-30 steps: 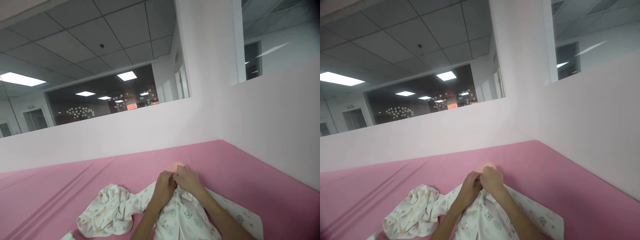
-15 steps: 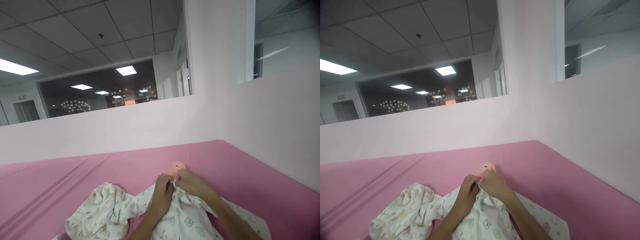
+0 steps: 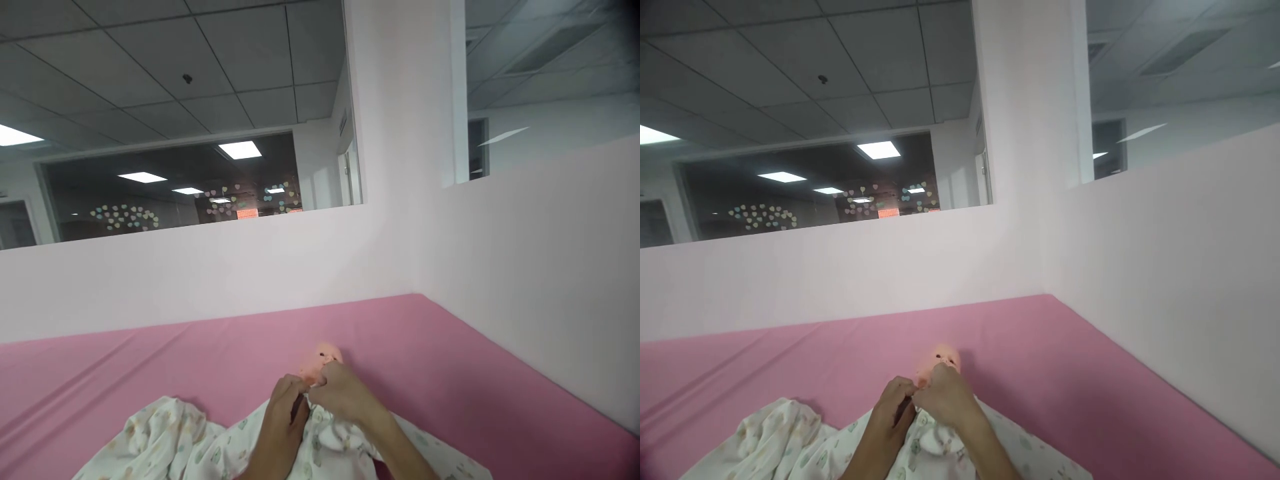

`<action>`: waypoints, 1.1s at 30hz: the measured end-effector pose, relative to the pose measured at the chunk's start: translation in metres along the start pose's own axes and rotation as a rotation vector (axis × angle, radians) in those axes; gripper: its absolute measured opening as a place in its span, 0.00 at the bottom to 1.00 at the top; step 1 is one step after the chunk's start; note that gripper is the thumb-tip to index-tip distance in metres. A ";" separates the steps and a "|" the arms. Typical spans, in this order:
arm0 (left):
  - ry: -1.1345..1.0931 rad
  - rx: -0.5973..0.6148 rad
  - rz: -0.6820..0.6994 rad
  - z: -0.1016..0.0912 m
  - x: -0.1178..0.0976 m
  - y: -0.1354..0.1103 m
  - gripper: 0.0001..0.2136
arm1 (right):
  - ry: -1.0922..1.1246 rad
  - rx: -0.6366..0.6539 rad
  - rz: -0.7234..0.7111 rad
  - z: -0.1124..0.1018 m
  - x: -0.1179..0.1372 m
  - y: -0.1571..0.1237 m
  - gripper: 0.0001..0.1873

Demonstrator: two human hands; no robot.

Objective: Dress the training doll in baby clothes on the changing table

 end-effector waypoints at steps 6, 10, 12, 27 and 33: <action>0.093 -0.027 -0.020 -0.001 -0.014 -0.002 0.10 | 0.077 0.033 -0.027 0.002 -0.003 0.005 0.14; 0.159 -0.036 0.019 0.002 -0.018 -0.003 0.09 | 0.091 0.101 -0.020 0.009 -0.010 0.010 0.13; 0.204 -0.041 0.039 0.003 -0.017 -0.005 0.08 | 0.081 0.109 -0.034 0.010 -0.011 0.011 0.13; 0.092 -0.080 -0.103 -0.011 0.002 -0.003 0.04 | -0.482 -0.117 -0.027 0.002 0.033 -0.031 0.13; 0.091 -0.028 -0.187 -0.029 -0.002 -0.002 0.08 | -0.614 -0.059 -0.050 0.020 0.046 -0.052 0.19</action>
Point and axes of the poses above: each hand's wrist, its own y-axis towards the middle knuckle, its own z-axis out of the palm, x = y × z, the point moved 7 cm from there along y, towards the middle knuckle, and after that the axes turned 5 degrees about -y, right-handed, at the moved point
